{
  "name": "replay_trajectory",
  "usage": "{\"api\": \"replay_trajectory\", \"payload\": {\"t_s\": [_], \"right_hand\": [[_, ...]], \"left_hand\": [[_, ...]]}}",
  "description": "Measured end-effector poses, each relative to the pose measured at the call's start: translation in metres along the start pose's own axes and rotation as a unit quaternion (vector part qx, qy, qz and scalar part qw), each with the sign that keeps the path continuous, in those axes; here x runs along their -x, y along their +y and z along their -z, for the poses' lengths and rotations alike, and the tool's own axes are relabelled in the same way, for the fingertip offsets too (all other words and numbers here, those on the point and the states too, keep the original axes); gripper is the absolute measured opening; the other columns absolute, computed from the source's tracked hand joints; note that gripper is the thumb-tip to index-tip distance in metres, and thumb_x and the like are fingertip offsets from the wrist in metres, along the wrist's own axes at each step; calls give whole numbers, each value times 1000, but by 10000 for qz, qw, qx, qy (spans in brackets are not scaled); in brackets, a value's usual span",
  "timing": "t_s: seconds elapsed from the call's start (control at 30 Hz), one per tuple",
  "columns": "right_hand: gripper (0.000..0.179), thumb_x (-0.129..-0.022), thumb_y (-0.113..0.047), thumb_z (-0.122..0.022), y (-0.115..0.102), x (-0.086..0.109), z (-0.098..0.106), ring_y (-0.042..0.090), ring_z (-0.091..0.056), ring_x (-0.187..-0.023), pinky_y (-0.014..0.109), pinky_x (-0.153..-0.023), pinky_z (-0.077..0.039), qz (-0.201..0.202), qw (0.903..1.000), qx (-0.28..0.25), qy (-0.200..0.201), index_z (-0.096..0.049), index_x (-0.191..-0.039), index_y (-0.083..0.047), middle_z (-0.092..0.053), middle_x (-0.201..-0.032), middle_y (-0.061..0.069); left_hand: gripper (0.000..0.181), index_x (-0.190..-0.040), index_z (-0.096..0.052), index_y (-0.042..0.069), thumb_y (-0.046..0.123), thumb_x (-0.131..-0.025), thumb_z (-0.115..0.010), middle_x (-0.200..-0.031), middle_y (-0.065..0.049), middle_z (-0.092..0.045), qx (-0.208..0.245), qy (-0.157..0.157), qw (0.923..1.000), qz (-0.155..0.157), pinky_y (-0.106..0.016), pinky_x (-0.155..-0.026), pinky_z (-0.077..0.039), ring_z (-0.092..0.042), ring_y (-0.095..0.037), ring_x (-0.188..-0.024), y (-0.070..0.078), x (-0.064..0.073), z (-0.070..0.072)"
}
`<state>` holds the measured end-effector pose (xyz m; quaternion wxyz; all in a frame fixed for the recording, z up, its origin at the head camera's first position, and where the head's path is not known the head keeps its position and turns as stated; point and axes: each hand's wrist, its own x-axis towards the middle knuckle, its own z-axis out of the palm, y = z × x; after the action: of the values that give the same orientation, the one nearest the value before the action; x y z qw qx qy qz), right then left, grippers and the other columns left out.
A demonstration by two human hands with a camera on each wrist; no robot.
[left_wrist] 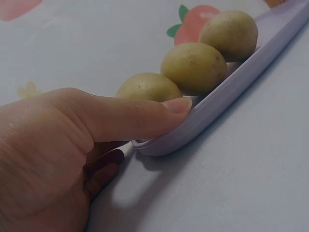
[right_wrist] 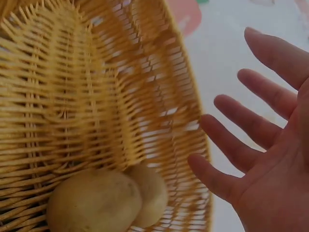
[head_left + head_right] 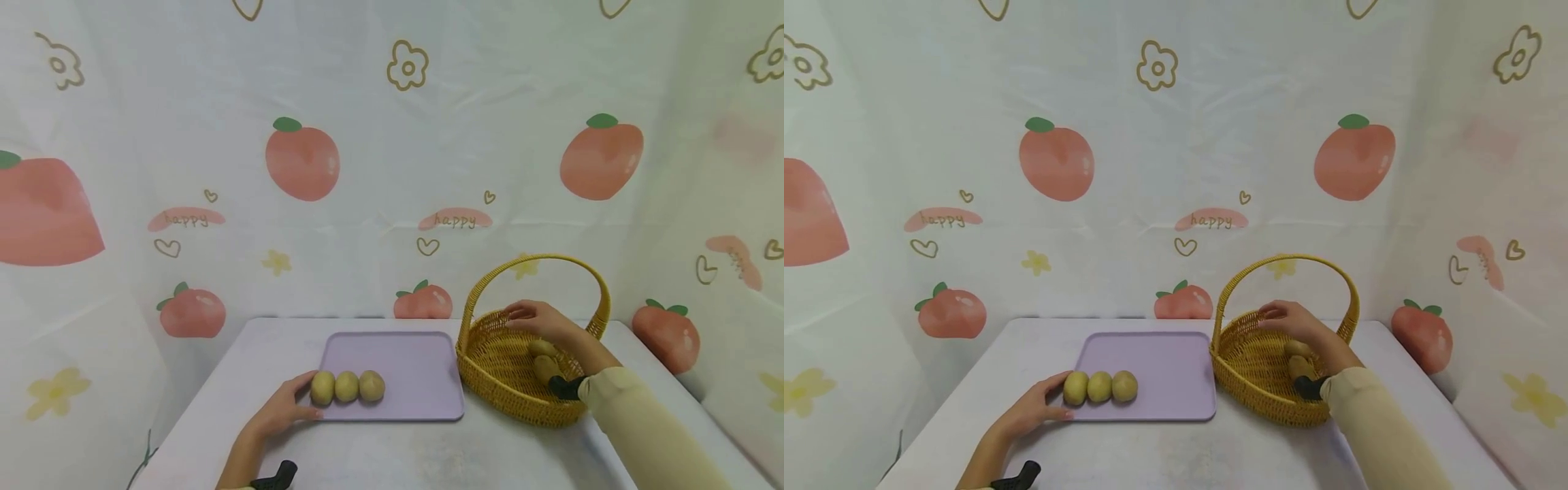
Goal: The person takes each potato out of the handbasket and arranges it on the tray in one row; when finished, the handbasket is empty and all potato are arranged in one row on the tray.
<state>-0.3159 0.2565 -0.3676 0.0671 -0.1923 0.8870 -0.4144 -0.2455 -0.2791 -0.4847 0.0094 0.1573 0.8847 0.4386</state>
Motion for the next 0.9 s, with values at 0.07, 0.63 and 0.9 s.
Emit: {"api": "replay_trajectory", "payload": {"t_s": [0.07,0.63,0.9], "right_hand": [[55,-98,-28,-58,7,0,1,49,-45,-123,60,-97,-43,-114,9999,-38,83,-44,-138,7,-46,-136,34],[61,-94,-33,-63,61,0,-6,57,-43,-119,60,-91,-46,-841,9938,683,-264,-46,-137,8,-43,-133,41],[38,-88,-18,-70,59,-4,-8,49,-53,-112,53,-86,-50,-626,9904,1167,-401,-65,-119,5,-53,-127,34]], "left_hand": [[87,-140,-41,-11,18,-71,-85,-144,-30,-41,7,-17,10000,46,-60,-112,-19,-29,-48,-136,0,-1,-1],[89,-140,-43,-8,23,-69,-86,-144,-28,-41,-11,60,9999,140,-59,-113,-18,-29,-47,-137,1,-3,-3],[88,-140,-43,-9,21,-69,-86,-144,-28,-42,-30,61,9999,78,-58,-113,-20,-30,-47,-137,-1,-2,-2]]}}
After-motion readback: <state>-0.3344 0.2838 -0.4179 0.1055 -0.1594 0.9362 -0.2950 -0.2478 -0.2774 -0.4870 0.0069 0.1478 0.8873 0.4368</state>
